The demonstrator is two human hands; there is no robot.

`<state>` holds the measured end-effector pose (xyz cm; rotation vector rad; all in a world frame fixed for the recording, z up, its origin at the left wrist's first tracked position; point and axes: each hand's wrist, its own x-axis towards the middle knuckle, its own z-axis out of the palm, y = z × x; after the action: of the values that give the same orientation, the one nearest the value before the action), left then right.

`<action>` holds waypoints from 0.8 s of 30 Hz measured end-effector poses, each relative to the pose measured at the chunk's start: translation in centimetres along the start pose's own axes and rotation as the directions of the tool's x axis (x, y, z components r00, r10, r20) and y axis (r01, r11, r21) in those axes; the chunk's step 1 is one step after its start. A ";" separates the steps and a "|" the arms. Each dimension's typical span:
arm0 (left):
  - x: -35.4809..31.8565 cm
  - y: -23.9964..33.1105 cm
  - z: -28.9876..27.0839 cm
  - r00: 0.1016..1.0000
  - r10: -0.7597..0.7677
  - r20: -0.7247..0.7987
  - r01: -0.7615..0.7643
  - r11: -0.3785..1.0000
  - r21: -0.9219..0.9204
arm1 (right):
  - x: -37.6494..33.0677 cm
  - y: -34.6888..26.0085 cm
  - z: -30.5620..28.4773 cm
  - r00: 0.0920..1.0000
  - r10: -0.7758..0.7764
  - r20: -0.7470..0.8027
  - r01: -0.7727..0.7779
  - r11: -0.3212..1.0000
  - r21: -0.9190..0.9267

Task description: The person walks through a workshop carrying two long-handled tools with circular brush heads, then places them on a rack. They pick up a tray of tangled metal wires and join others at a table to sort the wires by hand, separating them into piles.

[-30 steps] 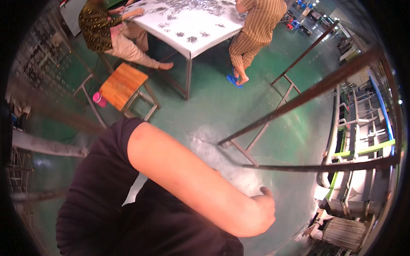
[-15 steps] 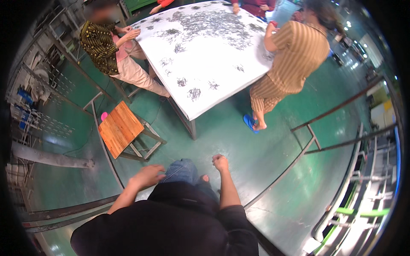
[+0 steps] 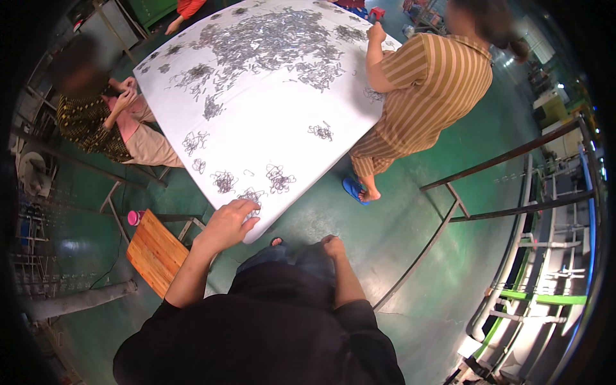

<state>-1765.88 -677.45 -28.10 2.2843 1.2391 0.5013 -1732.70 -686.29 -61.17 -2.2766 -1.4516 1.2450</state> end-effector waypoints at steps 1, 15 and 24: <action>1.1 -0.1 0.5 1.000 0.011 0.026 -0.010 1.000 -0.010 | 1.0 1.2 -0.4 1.000 0.020 -0.003 -0.020 1.000 0.012; 13.6 5.7 13.4 0.912 -0.313 0.266 0.320 0.947 0.019 | 16.5 3.6 -19.7 0.958 -0.122 0.261 0.078 0.981 0.176; 19.8 10.9 16.8 0.920 -0.387 0.060 0.388 0.921 -0.017 | 22.2 6.0 -30.1 0.927 0.137 0.349 -0.156 0.987 0.027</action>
<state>-1739.38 -669.80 -33.77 1.9413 1.5936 0.3041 -1703.09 -662.97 -57.56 -2.2476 -1.3435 1.7838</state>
